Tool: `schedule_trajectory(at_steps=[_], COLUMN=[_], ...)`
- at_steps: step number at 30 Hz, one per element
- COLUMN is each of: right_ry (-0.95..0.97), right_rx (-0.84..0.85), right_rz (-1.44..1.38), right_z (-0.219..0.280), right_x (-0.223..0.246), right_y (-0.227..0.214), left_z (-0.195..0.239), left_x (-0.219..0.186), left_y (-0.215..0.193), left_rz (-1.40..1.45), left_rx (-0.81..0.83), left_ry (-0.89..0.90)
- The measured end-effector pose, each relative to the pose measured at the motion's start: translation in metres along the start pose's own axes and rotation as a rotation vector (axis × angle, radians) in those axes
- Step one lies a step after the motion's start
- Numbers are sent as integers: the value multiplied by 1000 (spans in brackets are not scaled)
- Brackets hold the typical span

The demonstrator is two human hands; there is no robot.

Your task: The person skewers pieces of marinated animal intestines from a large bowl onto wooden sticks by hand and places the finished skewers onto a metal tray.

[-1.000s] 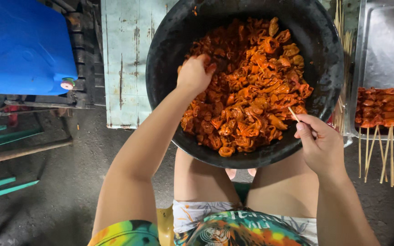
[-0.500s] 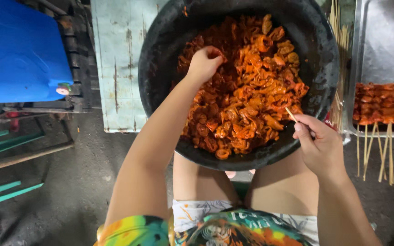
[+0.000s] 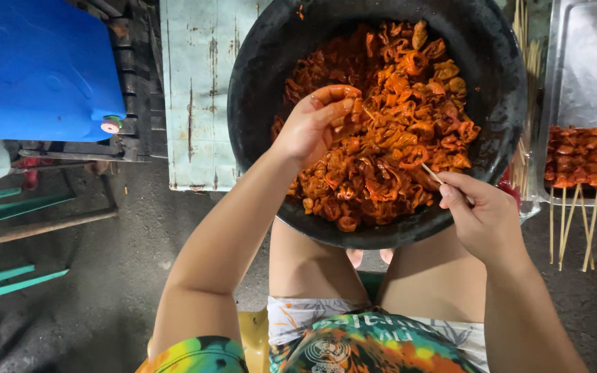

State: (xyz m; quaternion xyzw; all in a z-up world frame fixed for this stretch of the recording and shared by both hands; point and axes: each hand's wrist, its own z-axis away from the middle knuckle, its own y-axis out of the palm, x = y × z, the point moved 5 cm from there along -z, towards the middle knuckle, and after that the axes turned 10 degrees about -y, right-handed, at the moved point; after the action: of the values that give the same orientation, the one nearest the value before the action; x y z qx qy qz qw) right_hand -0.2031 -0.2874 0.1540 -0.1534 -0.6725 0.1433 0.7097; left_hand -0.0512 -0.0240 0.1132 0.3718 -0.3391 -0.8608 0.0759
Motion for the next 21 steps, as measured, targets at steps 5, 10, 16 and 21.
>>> schedule_trajectory(at_steps=[5,10,16,21], right_ry=[-22,3,-26,-21], right_rx=[5,3,-47,-48], right_rz=[-17,81,-7,-37], right_z=[9,19,29,34], right_x=[1,4,10,11], right_y=[-1,-5,5,9], left_z=[16,28,60,75], left_x=[2,1,13,23], left_y=[11,27,58,69], left_rz=[-39,-252,-551,-698], left_rx=[2,-53,-305,-372], left_ry=[92,246,574,633])
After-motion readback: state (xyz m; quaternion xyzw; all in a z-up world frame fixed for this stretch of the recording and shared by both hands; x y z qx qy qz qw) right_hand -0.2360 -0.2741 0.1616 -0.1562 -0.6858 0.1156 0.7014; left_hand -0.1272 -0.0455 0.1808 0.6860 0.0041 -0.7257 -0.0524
